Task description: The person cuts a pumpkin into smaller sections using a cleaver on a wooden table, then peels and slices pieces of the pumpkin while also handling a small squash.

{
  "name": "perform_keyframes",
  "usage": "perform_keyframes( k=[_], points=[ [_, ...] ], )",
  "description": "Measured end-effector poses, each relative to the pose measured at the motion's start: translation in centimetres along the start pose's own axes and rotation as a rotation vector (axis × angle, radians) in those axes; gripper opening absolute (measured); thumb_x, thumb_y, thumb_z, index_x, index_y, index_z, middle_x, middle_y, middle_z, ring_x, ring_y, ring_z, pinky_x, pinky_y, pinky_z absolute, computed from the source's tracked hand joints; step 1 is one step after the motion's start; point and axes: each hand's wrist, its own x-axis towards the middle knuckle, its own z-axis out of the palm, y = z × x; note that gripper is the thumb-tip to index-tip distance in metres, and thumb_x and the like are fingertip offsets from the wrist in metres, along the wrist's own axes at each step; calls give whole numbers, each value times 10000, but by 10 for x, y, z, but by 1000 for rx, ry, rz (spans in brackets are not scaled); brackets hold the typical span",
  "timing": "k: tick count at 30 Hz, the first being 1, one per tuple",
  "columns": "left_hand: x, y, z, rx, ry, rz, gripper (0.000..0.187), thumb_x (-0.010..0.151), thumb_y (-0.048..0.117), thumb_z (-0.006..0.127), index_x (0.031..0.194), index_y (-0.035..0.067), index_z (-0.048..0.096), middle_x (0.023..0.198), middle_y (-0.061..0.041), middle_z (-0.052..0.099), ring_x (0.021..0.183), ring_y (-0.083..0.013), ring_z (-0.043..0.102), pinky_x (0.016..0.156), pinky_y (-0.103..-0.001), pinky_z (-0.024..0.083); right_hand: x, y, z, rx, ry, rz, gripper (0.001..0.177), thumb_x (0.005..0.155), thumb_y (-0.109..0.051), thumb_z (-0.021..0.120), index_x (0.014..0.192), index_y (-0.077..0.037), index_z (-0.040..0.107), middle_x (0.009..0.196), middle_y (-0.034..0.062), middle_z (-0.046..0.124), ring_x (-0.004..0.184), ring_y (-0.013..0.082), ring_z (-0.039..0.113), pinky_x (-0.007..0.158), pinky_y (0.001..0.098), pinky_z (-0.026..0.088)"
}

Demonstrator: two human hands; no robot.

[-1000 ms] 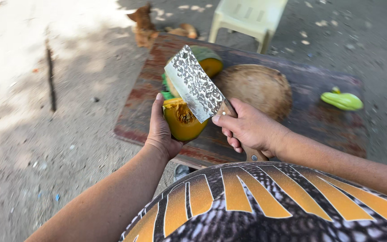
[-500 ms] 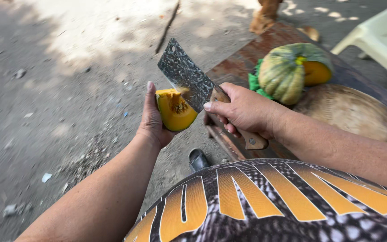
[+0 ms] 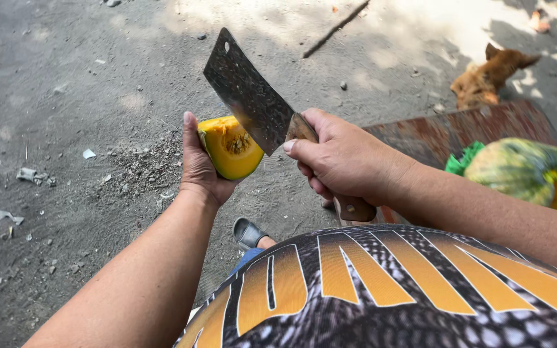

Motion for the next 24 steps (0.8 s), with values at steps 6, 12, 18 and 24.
perform_keyframes(
  k=[6,12,18,24],
  points=[
    [51,51,-25,-25,-21,109,964,673,864,591,1303,136,636,1286,-105,700,1254,-328,650,1086,-585,507,73,-50,24,-122,-24,-109,223,980,-232,547,1116,-64,493,640,0,556,468,90,532,428,281,479],
    [92,100,-56,-23,45,173,960,666,863,614,1270,117,646,1245,-104,715,1214,-307,671,1077,-538,530,144,-91,48,-107,-53,-221,246,995,-230,544,1162,-61,481,649,-7,558,477,82,547,433,273,492],
    [119,140,-74,-15,43,207,968,678,872,604,1272,109,650,1251,-103,709,1217,-298,662,1091,-518,517,184,-115,70,-119,-63,-204,281,973,-228,559,1170,-40,488,618,12,558,457,103,544,403,298,473],
    [126,157,-65,-5,79,214,1003,632,892,583,1282,132,646,1272,-114,710,1246,-304,667,1086,-524,527,202,-130,64,-72,-97,-216,304,981,-231,550,1218,-55,479,618,3,552,449,100,538,397,295,474]
  ],
)
